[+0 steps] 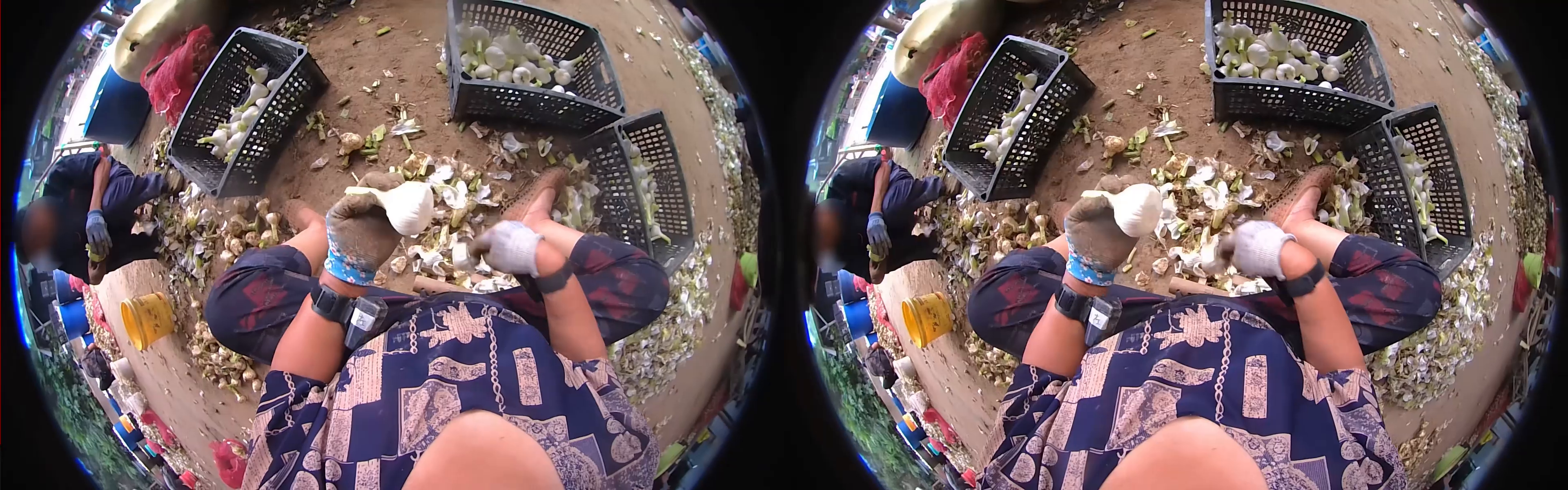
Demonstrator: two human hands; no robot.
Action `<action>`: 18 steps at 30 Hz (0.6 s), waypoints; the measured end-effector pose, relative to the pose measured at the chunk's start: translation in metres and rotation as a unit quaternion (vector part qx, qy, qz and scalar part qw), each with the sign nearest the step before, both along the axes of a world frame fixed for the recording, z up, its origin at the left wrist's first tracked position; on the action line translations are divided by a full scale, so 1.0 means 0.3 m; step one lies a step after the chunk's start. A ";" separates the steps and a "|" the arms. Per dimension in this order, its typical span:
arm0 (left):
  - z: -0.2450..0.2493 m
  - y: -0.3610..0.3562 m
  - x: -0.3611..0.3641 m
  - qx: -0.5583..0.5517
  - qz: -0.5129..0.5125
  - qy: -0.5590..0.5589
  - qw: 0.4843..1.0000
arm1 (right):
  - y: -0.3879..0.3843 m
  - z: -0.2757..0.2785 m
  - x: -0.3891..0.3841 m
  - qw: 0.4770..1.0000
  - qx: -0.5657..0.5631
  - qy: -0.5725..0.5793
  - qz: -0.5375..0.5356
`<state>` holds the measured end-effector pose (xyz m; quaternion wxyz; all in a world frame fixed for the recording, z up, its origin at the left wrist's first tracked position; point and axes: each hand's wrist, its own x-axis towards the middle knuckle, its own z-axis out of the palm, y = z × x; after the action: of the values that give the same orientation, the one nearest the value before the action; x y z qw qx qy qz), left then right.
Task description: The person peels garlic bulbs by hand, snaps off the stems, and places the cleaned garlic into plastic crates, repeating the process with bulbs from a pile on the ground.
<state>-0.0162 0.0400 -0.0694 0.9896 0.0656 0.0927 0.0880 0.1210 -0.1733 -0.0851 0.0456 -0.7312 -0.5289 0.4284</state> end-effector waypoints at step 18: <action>-0.136 0.095 0.052 0.221 0.033 0.180 0.958 | 0.225 0.318 0.257 0.768 0.574 -0.087 -0.271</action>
<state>-0.0006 0.0684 -0.1101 0.9137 0.2945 0.2501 0.1258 0.1981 -0.1057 0.0103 0.5248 -0.7158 -0.4578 -0.0510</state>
